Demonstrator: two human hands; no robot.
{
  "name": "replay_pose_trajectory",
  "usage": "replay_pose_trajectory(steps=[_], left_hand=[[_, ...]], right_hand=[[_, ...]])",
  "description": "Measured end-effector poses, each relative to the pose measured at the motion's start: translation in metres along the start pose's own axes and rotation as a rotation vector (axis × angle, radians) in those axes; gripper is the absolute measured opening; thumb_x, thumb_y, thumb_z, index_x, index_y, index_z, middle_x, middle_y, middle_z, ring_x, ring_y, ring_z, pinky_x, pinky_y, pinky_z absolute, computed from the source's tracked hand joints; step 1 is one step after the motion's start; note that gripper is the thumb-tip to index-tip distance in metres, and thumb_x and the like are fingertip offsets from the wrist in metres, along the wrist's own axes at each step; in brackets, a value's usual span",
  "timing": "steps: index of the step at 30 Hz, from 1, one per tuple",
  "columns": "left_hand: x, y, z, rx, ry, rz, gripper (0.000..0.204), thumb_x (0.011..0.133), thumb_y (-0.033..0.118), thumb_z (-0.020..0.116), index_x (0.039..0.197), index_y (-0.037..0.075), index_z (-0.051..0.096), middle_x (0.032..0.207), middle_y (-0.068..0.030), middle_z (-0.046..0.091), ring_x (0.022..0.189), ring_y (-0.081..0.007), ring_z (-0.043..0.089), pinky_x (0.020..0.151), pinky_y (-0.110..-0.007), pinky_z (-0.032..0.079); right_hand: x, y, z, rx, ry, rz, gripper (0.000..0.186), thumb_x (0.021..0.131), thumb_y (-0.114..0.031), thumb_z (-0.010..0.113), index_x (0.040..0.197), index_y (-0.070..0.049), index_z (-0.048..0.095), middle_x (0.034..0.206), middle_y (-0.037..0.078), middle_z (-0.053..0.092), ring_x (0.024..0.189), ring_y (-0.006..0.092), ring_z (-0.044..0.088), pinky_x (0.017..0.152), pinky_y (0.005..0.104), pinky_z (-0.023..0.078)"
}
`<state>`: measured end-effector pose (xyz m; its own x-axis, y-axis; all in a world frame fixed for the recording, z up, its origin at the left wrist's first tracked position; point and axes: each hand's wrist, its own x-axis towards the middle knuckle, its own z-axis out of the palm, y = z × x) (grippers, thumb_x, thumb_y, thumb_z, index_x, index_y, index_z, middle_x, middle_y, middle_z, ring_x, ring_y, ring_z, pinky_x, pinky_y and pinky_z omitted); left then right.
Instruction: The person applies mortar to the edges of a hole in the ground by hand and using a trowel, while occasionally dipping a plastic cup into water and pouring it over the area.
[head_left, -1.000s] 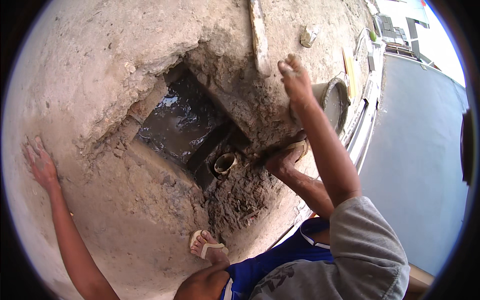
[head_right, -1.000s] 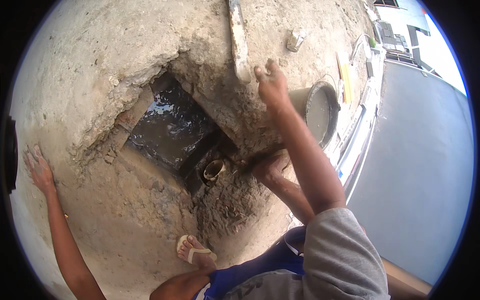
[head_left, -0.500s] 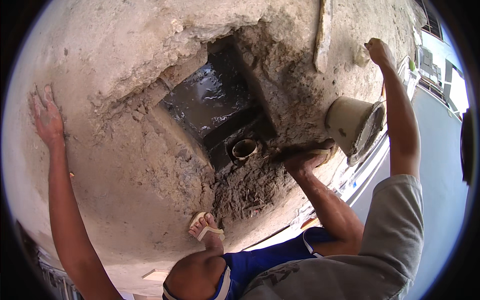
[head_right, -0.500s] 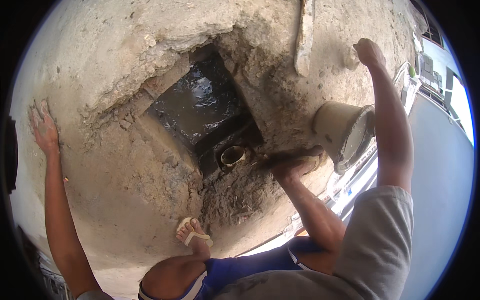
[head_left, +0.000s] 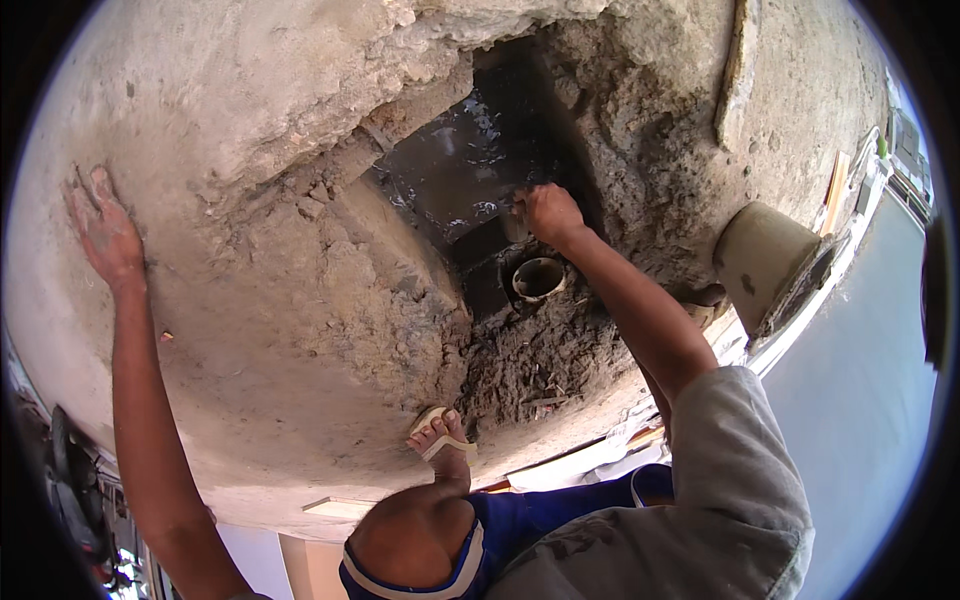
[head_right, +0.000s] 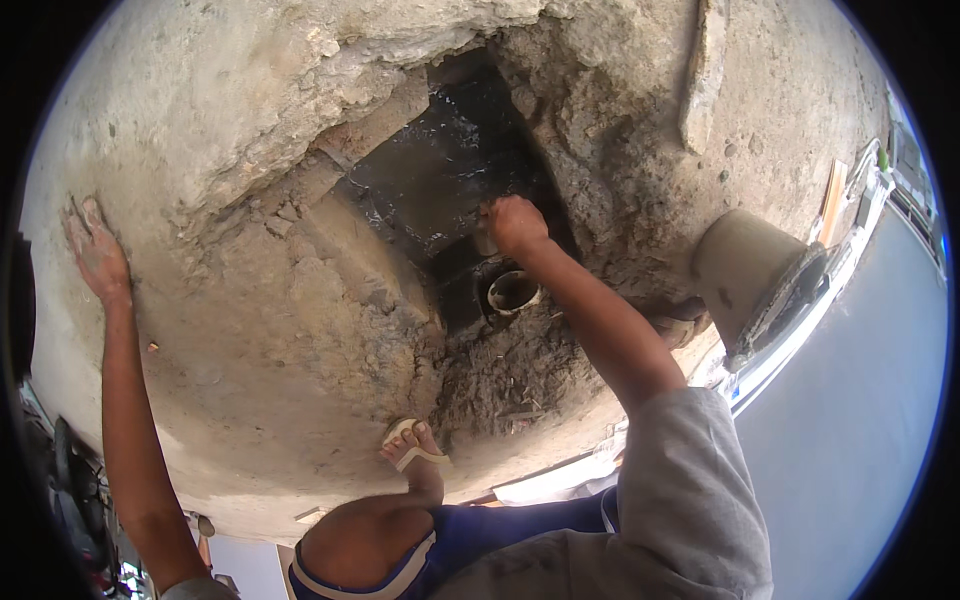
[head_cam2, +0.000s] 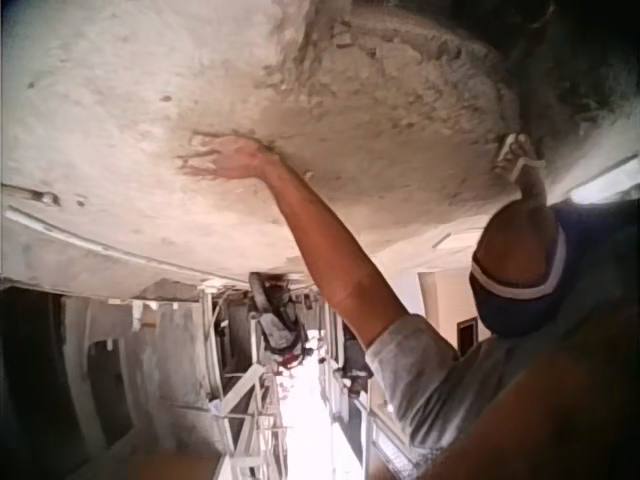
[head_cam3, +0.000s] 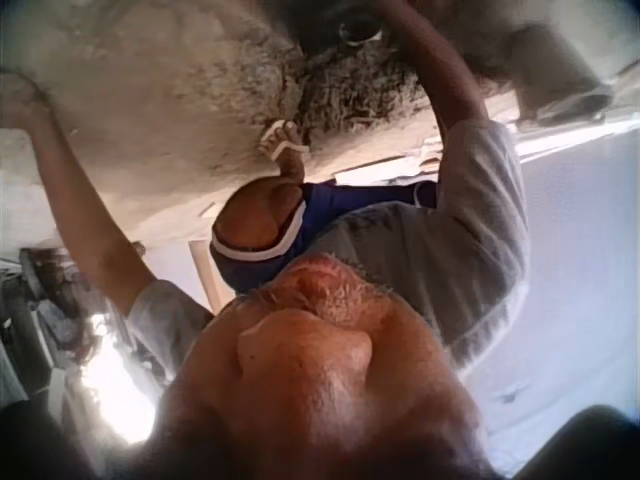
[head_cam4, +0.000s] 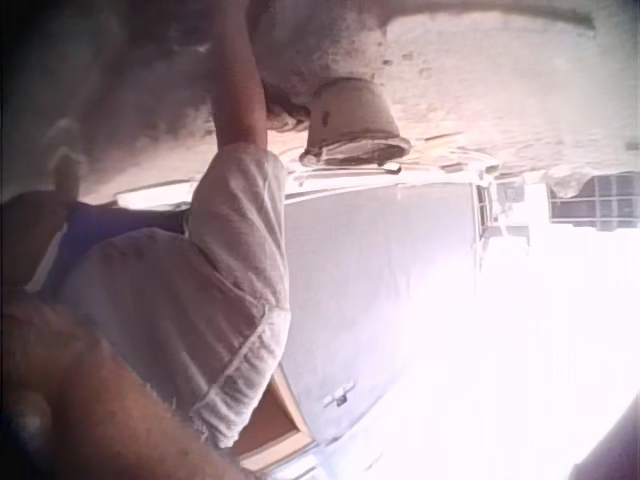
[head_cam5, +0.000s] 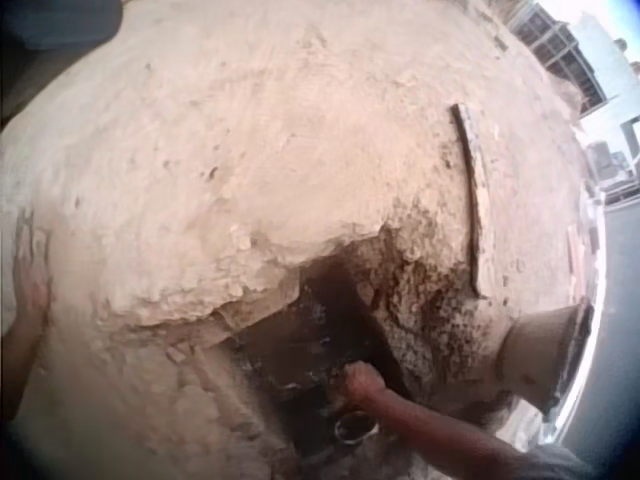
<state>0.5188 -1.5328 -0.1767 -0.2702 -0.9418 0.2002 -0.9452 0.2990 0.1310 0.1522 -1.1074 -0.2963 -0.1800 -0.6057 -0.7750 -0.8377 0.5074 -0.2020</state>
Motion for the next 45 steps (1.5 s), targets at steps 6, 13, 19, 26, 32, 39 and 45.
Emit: replay_pose_trajectory(steps=[6, 13, 19, 26, 32, 39, 45], left_hand=[[0.002, -0.014, -0.001, -0.029, -0.025, 0.026, 0.065, 0.099, 0.049, 0.037, 0.142, 0.000, 0.038, 0.151, -0.0181, 0.032, 0.140, -0.0316, 0.029, 0.116, -0.038, 0.021], [0.001, -0.033, 0.003, 0.030, -0.116, 0.109, 0.055, 0.104, 0.035, 0.030, 0.139, -0.007, 0.038, 0.147, -0.0223, 0.037, 0.137, -0.0343, 0.032, 0.115, -0.039, 0.022], [0.013, -0.080, -0.007, 0.152, -0.095, 0.318, 0.050, 0.103, 0.029, 0.029, 0.131, -0.010, 0.045, 0.142, -0.0238, 0.042, 0.134, -0.0357, 0.035, 0.114, -0.041, 0.024], [-0.003, -0.049, -0.001, 0.102, -0.089, 0.211, 0.051, 0.103, 0.029, 0.032, 0.136, -0.009, 0.040, 0.145, -0.0225, 0.038, 0.135, -0.0342, 0.035, 0.114, -0.040, 0.024], [-0.001, -0.005, 0.000, 0.025, -0.015, 0.105, 0.054, 0.103, 0.038, 0.033, 0.145, 0.004, 0.035, 0.149, -0.0197, 0.034, 0.140, -0.0334, 0.029, 0.115, -0.041, 0.023], [-0.003, -0.030, 0.007, 0.187, 0.047, -0.012, 0.064, 0.098, 0.054, 0.031, 0.147, 0.012, 0.034, 0.153, -0.0091, 0.032, 0.141, -0.0269, 0.028, 0.116, -0.041, 0.022], [-0.006, -0.032, 0.021, 0.167, 0.090, -0.094, 0.077, 0.091, 0.068, 0.031, 0.147, 0.015, 0.035, 0.154, -0.0071, 0.030, 0.141, -0.0267, 0.029, 0.116, -0.044, 0.022]], right_hand=[[0.106, 0.063, 0.168, 0.070, 0.014, 0.246, 0.035, 0.091, -0.033, 0.050, 0.118, -0.014, 0.063, 0.120, 0.016, 0.059, 0.112, 0.0310, 0.058, 0.094, 0.0448, 0.048], [0.155, 0.111, 0.241, -0.388, 0.407, 0.219, 0.029, 0.085, -0.029, 0.057, 0.092, -0.002, 0.065, 0.092, 0.019, 0.064, 0.087, 0.0312, 0.064, 0.078, 0.0511, 0.051], [0.193, 0.102, 0.215, -0.497, 0.728, -0.139, 0.025, 0.088, -0.023, 0.050, 0.082, -0.007, 0.069, 0.078, 0.015, 0.066, 0.075, 0.0329, 0.066, 0.070, 0.0503, 0.054], [0.172, -0.056, 0.114, -0.005, 0.068, 0.120, 0.023, 0.085, -0.016, 0.050, 0.083, -0.007, 0.072, 0.087, 0.018, 0.070, 0.083, 0.0332, 0.069, 0.075, 0.0447, 0.055], [0.142, -0.086, 0.097, 0.096, 0.150, -0.044, 0.024, 0.088, -0.024, 0.052, 0.089, -0.008, 0.071, 0.088, 0.019, 0.068, 0.082, 0.0377, 0.067, 0.075, 0.0466, 0.054], [-0.020, -0.100, -0.013, 0.397, 0.471, -0.290, 0.014, 0.084, -0.020, 0.069, 0.091, -0.007, 0.067, 0.085, 0.014, 0.065, 0.075, 0.0326, 0.064, 0.065, 0.0386, 0.053], [-0.189, -0.043, -0.131, 0.498, 0.494, -0.125, 0.017, 0.086, -0.015, 0.070, 0.098, -0.004, 0.067, 0.085, 0.008, 0.068, 0.074, 0.0158, 0.065, 0.064, 0.0301, 0.051]])
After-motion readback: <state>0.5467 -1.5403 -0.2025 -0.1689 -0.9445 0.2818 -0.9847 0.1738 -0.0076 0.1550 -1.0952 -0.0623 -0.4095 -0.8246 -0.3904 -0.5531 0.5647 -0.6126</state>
